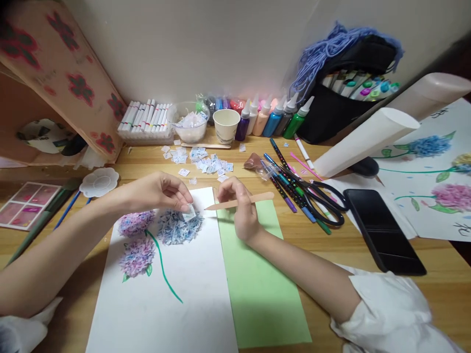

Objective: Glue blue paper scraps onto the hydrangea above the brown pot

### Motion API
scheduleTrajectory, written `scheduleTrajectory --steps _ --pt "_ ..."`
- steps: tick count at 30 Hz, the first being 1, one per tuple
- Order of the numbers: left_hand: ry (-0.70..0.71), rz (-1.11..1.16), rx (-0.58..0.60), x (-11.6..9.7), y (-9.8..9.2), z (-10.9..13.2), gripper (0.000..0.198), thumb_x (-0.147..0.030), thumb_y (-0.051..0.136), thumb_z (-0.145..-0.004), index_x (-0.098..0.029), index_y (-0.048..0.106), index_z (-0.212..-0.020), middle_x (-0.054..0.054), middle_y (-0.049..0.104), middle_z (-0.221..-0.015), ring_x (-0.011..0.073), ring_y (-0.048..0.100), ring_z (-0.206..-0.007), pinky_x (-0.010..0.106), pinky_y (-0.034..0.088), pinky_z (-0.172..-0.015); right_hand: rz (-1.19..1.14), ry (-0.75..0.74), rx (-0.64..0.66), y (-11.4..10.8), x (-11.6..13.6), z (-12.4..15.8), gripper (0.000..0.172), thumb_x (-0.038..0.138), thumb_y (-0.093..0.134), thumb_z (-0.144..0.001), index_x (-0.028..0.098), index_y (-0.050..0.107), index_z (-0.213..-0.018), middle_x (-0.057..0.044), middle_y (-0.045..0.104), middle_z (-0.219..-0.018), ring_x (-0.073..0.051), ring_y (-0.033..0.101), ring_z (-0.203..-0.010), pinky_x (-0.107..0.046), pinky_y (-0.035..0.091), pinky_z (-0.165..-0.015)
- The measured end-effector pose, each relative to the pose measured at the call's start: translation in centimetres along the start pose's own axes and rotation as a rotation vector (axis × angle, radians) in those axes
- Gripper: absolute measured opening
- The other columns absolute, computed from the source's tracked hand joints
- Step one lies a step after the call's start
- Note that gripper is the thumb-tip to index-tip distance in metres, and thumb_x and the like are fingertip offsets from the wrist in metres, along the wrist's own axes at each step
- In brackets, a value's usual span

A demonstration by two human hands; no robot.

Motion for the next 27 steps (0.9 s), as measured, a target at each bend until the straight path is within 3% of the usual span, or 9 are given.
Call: scheduleTrajectory --steps 3,7,14,18,22,27 --pt "-0.029 0.041 0.042 0.6 0.4 1.2 0.025 -0.023 0.08 -0.06 -0.015 0.067 -0.08 0.004 0.073 -0.071 0.0156 0.068 -0.07 0.026 0.052 -0.068 0.018 0.064 0.04 0.2 -0.4 0.1 0.046 0.055 0.03 -0.092 0.022 0.051 -0.068 0.001 0.048 -0.059 -0.011 0.04 -0.045 -0.025 0.031 -0.042" --pt "-0.038 -0.01 0.055 1.6 0.4 2.0 0.025 -0.025 0.078 -0.063 -0.016 0.065 -0.082 0.004 0.073 -0.072 0.0154 0.068 -0.069 0.023 0.05 -0.061 0.03 0.068 0.169 0.6 -0.5 0.8 0.045 0.055 0.033 -0.092 0.021 0.052 -0.069 0.002 0.049 -0.056 -0.011 0.043 -0.043 -0.025 0.033 -0.041" --pt "-0.046 -0.14 0.069 1.9 -2.0 3.0 0.023 -0.029 0.076 -0.061 -0.02 0.068 -0.08 0.001 0.073 -0.071 0.0164 0.068 -0.072 0.021 0.048 -0.059 0.276 -0.15 0.507 2.2 0.4 2.0 0.036 0.041 0.034 -0.097 0.021 0.056 -0.076 -0.001 0.059 -0.065 -0.014 0.054 -0.056 -0.027 0.042 -0.053" --pt "-0.07 -0.091 0.051 1.7 -1.8 3.1 0.023 -0.027 0.077 -0.056 -0.021 0.069 -0.076 -0.002 0.072 -0.067 0.0161 0.068 -0.068 0.02 0.048 -0.058 0.384 -0.24 0.617 3.0 0.9 2.2 0.034 0.038 0.033 -0.097 0.022 0.057 -0.079 -0.002 0.058 -0.066 -0.015 0.054 -0.059 -0.028 0.042 -0.056" --pt "-0.088 -0.045 0.003 1.5 -1.0 2.9 0.019 -0.025 0.078 -0.052 -0.021 0.068 -0.069 -0.003 0.069 -0.062 0.0154 0.066 -0.062 0.019 0.046 -0.053 0.415 -0.277 0.641 3.3 1.2 2.3 0.031 0.036 0.033 -0.097 0.023 0.057 -0.082 -0.003 0.059 -0.068 -0.016 0.055 -0.062 -0.028 0.042 -0.058" --pt "-0.029 -0.049 -0.061 1.3 0.1 2.5 0.019 -0.024 0.075 -0.058 -0.02 0.066 -0.074 -0.003 0.07 -0.065 0.0155 0.066 -0.063 0.02 0.045 -0.052 0.441 -0.223 0.588 3.1 1.0 2.1 0.034 0.039 0.034 -0.097 0.023 0.058 -0.079 -0.002 0.058 -0.068 -0.015 0.054 -0.06 -0.029 0.042 -0.06"
Point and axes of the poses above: each hand's wrist, its own z-axis away from the middle knuckle, its own y-axis out of the palm, x = y × z, the point moved 6 cm from there along -z, towards the middle knuckle
